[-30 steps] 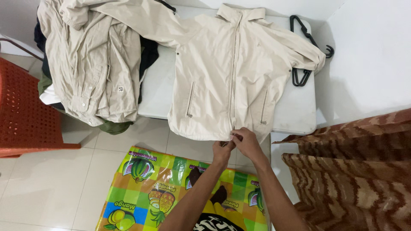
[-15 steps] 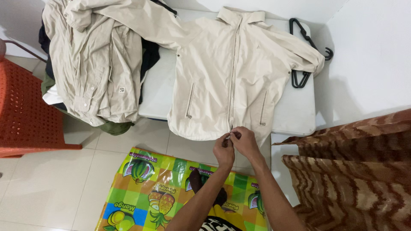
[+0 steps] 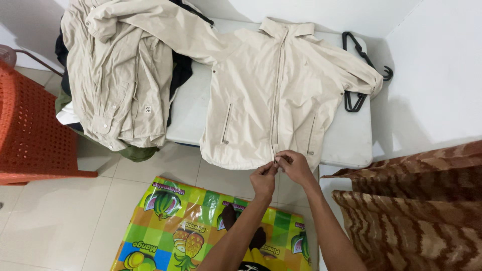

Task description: The person spreads a jacket on a table, zips it closed, inserts a hanger through the neck, and hangs the jacket in a closet.

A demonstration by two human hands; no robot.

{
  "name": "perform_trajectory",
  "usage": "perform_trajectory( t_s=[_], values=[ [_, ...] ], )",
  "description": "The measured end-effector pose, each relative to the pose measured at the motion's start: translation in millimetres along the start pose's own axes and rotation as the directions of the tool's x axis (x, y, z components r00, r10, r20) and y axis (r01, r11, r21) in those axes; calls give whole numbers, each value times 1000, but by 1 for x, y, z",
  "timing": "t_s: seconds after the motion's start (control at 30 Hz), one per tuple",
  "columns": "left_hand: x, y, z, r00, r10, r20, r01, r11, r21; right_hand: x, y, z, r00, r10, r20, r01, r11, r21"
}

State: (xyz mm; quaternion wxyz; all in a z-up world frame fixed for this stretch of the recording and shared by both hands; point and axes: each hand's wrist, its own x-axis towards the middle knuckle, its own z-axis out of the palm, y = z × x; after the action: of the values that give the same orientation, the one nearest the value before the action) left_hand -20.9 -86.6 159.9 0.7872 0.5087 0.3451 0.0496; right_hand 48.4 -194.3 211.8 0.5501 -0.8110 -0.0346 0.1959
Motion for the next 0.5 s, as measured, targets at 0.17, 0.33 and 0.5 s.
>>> perform_trajectory(
  t_s=[0.17, 0.33, 0.5],
  values=[
    [-1, -3, -10, 996, -78, 35, 79, 997, -12, 3, 1, -9, 991, 53, 120, -48, 998, -43],
    [2, -12, -11, 994, -76, 73, 79, 996, -46, -2, -6, -3, 993, -75, 94, 95, 968, -232],
    [7, -5, -8, 992, -122, 21, 123, 992, -39, -4, -16, 9, 987, -160, 2, 155, 956, -248]
  ],
)
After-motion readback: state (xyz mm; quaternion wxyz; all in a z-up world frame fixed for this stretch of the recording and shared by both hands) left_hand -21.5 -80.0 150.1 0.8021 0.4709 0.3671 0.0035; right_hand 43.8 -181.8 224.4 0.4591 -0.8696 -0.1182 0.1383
